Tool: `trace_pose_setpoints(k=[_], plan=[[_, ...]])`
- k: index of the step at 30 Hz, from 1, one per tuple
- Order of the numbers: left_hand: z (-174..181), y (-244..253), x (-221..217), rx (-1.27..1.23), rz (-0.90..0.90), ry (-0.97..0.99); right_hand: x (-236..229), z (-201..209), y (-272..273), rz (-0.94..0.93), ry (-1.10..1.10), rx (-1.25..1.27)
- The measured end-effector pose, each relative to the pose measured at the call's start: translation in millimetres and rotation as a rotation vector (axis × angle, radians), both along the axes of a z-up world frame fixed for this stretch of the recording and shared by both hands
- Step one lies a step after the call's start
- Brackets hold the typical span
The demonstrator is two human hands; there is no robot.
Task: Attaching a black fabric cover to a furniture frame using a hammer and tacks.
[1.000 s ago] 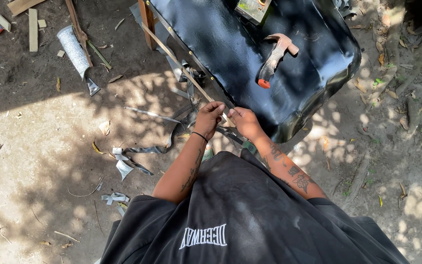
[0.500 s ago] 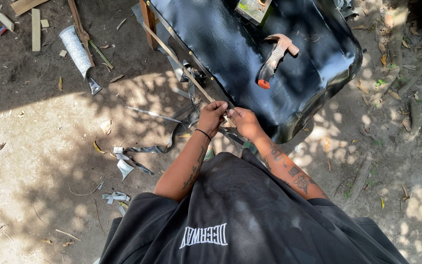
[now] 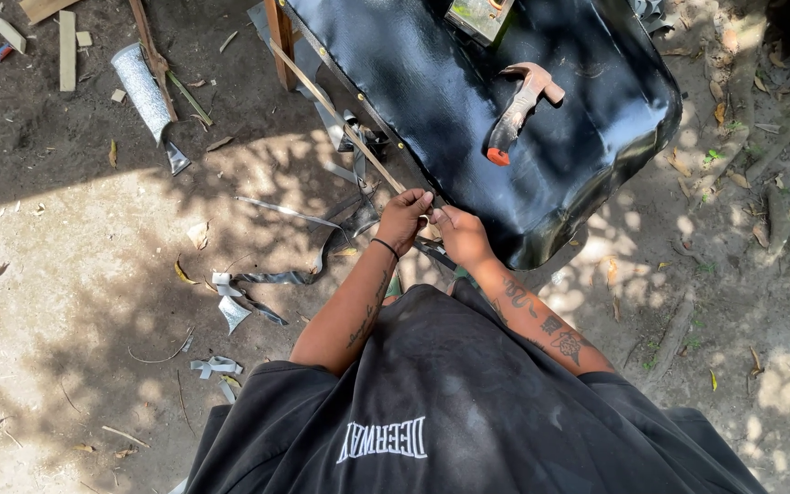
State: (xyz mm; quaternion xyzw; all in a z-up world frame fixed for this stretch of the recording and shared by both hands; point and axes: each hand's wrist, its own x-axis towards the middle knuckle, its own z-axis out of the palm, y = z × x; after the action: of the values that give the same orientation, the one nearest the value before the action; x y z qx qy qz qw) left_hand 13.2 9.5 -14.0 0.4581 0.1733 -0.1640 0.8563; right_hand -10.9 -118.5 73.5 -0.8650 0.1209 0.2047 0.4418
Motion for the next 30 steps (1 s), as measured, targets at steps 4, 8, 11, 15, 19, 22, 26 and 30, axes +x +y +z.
trace_pose_setpoints(k=[4,8,11,15,19,22,26,30], plan=[[-5,-2,0,-0.033,-0.019,0.006,-6,0,-6,0.001,0.026,-0.023],[-23,-2,2,-0.045,-0.035,0.001,-11,1,-12,0.029,0.042,-0.023],[-26,-3,2,-0.043,-0.042,-0.003,-17,2,-17,0.039,0.072,-0.033],[-32,-4,4,-0.018,-0.036,-0.021,-23,21,-18,0.095,0.111,-0.115],[-27,-8,2,0.017,-0.027,-0.033,-38,25,-27,0.207,0.041,-0.177],[-3,-8,2,0.068,0.006,-0.049,-53,66,-20,0.436,-0.412,-0.218],[0,-9,1,0.074,0.023,-0.049,-55,39,-45,0.598,-0.948,-0.316],[0,-12,1,0.029,0.034,-0.060,-51,-11,-72,0.507,-1.099,-0.489]])
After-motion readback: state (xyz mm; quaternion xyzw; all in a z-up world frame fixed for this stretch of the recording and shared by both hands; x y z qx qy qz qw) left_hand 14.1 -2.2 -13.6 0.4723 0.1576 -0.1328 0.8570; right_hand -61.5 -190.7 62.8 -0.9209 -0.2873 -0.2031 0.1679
